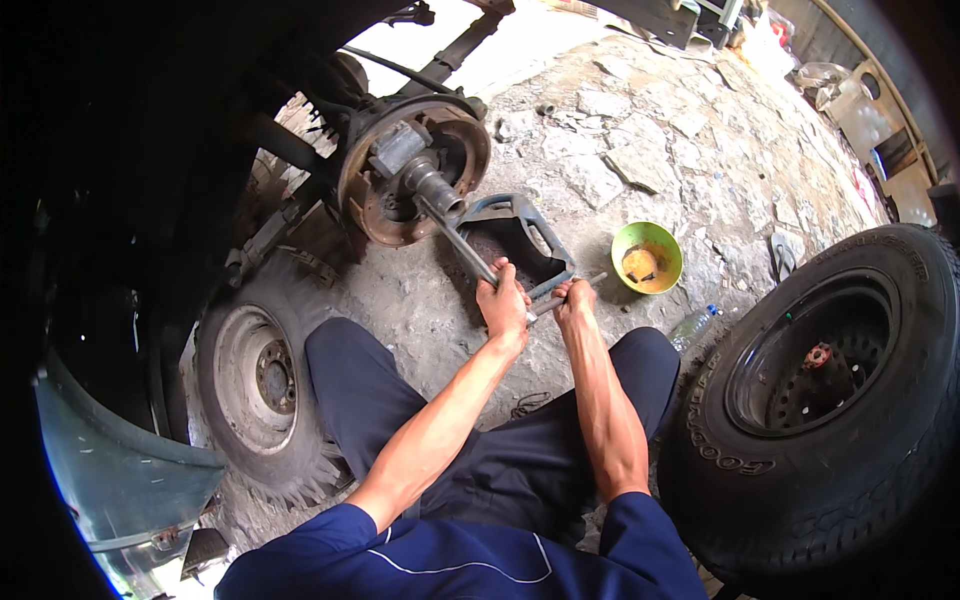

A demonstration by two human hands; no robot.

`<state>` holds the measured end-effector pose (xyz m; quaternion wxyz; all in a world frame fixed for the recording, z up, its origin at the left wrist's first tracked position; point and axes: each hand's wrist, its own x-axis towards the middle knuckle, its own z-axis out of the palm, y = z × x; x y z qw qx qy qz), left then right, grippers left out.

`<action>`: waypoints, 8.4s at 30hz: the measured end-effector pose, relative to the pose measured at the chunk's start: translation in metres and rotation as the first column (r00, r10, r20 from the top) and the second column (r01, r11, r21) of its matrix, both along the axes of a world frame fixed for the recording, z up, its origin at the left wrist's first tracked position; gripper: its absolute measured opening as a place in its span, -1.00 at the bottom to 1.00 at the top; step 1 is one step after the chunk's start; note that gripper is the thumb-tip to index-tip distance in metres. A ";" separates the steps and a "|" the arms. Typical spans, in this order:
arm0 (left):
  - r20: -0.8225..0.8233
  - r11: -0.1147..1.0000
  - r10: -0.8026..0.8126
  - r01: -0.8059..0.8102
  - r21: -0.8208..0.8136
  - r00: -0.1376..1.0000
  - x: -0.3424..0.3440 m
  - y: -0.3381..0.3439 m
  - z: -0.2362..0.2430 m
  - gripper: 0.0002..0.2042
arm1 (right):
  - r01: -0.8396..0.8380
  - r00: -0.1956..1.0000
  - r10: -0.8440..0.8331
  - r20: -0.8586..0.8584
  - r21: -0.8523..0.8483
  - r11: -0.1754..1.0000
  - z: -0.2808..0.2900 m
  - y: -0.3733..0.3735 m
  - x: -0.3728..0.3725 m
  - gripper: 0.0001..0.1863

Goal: The person is using a socket wrench and a metal rod to disassemble and work on a vehicle brake hub assembly while sitting on the ground.

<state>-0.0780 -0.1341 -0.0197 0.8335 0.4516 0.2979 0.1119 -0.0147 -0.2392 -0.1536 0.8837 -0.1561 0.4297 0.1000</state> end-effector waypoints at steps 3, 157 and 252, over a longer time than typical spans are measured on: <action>0.025 0.998 0.042 -0.044 0.052 0.999 0.002 0.009 -0.012 -0.87 | 0.026 1.000 -0.026 0.002 -0.104 0.994 0.017 0.015 -0.002 -0.94; -0.336 0.636 -0.723 0.772 0.016 0.603 0.004 0.065 -0.025 -0.52 | -0.343 0.784 0.563 0.260 -0.575 0.743 0.117 -0.006 -0.050 -0.62; -0.209 0.084 -0.930 0.729 0.680 0.302 -0.038 0.095 -0.097 -0.70 | 0.436 0.221 0.741 0.634 -0.744 0.507 0.136 0.060 -0.094 -0.50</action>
